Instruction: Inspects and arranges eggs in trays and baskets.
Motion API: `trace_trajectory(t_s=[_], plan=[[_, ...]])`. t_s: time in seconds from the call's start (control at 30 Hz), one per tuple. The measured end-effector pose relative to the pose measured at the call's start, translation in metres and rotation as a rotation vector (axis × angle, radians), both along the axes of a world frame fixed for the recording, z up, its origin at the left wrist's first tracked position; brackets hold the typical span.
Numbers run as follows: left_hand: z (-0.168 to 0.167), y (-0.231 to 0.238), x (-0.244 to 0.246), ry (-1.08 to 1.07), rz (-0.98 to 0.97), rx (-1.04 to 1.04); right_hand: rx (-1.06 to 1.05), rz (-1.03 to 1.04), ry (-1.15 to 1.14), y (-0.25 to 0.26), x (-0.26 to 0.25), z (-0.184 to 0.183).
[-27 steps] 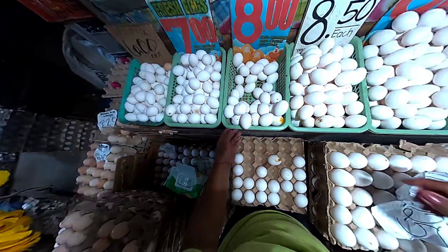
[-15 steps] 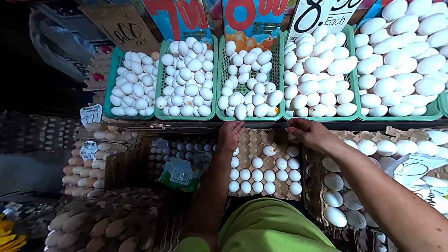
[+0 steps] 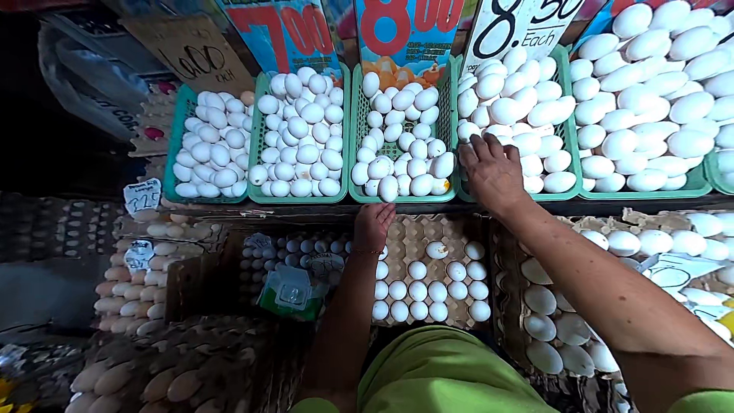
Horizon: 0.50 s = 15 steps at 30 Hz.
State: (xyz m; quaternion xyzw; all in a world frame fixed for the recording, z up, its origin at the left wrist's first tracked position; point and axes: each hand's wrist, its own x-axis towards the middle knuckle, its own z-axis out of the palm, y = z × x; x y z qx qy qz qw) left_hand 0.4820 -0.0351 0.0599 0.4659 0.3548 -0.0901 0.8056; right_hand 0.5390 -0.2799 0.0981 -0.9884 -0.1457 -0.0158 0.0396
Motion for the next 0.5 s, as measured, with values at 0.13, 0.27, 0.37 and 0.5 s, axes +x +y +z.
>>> trace_trajectory(t_s=[0.13,0.27,0.37,0.5], plan=[[-0.002,0.006,-0.005,-0.016,-0.074,0.021,-0.114,0.012,-0.007,0.005,0.013,-0.013],[-0.005,0.01,-0.009,-0.027,-0.066,0.006,-0.161,-0.038,-0.007,0.016,0.015,-0.011],[-0.005,0.01,-0.011,-0.019,-0.064,0.025,-0.178,-0.058,0.033,0.02,0.021,-0.007],[-0.005,0.008,-0.014,0.004,-0.064,0.057,-0.088,-0.008,0.028,0.008,0.024,-0.008]])
